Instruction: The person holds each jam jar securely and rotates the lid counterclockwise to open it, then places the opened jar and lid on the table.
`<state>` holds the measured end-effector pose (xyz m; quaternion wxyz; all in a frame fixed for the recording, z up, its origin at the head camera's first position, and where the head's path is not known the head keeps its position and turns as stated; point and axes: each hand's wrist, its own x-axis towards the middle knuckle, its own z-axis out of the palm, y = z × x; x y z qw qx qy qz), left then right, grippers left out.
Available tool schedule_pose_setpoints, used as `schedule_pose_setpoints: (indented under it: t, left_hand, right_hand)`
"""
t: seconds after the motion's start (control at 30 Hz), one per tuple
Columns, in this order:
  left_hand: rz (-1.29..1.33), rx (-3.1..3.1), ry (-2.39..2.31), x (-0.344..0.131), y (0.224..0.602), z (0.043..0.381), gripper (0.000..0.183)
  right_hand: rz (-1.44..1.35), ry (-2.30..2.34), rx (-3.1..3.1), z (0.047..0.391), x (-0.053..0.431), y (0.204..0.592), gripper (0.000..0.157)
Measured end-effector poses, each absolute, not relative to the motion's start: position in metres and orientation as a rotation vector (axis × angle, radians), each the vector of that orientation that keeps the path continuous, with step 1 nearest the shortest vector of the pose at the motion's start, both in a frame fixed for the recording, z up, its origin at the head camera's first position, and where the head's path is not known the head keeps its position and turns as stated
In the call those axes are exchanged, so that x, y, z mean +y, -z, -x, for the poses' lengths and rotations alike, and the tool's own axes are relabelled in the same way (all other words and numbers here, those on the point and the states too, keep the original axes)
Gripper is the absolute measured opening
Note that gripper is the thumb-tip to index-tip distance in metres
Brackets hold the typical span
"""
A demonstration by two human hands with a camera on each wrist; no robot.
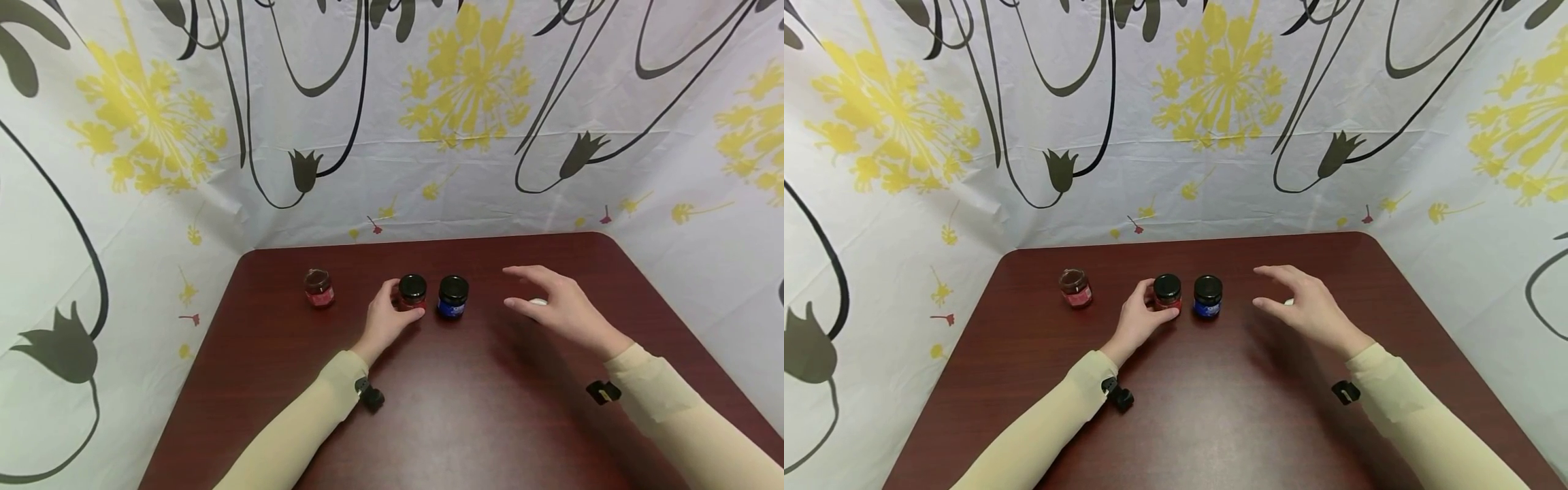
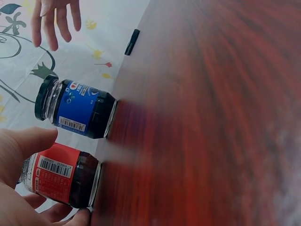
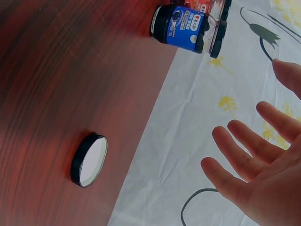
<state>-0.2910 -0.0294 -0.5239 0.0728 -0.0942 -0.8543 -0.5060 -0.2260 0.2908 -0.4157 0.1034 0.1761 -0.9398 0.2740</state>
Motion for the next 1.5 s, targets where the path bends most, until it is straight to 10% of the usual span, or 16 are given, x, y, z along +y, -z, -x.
schedule_pose_setpoints:
  t: [1.5]
  left_hand:
    - [0.216, -2.625, 1.457, -0.024, 0.524, 0.293, 0.063]
  right_hand:
    - [-0.658, -0.86, -2.671, 0.234, 0.254, 0.409, 0.054]
